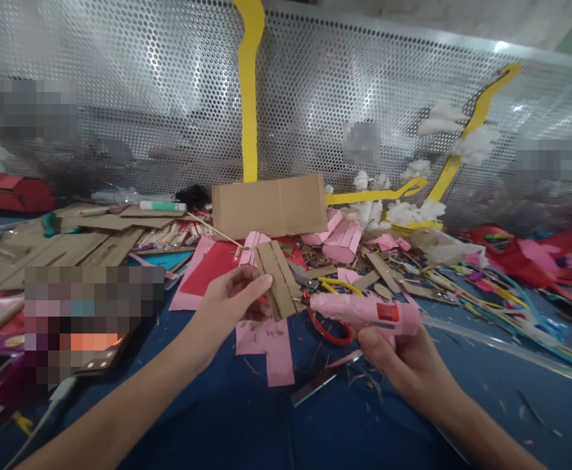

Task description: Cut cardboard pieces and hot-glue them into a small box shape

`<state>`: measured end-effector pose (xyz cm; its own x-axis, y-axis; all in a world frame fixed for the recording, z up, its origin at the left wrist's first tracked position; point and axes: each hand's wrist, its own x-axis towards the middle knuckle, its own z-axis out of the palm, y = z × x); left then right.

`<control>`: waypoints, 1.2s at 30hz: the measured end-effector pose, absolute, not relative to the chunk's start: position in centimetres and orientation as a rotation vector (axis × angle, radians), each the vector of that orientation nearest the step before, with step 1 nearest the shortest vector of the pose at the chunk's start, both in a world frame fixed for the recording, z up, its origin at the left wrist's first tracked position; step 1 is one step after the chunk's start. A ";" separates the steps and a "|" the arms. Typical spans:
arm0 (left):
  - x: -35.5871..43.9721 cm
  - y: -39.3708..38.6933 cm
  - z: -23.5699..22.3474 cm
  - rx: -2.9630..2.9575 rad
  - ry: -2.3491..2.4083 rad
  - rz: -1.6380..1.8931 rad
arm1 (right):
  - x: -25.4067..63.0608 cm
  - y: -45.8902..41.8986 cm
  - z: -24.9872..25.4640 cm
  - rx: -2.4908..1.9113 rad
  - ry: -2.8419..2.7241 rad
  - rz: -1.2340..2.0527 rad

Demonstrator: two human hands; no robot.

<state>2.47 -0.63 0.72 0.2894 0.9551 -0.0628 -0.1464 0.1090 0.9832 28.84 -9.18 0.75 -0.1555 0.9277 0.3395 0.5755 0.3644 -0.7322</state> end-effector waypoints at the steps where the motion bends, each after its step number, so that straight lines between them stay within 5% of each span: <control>1: 2.5 -0.7 0.8 1.147 0.926 1.019 | 28.9 -9.1 0.8 -1.313 -1.859 0.554; 36: 2.7 -0.5 1.3 1.074 0.954 1.163 | 28.8 -8.8 1.1 -1.264 -1.887 0.528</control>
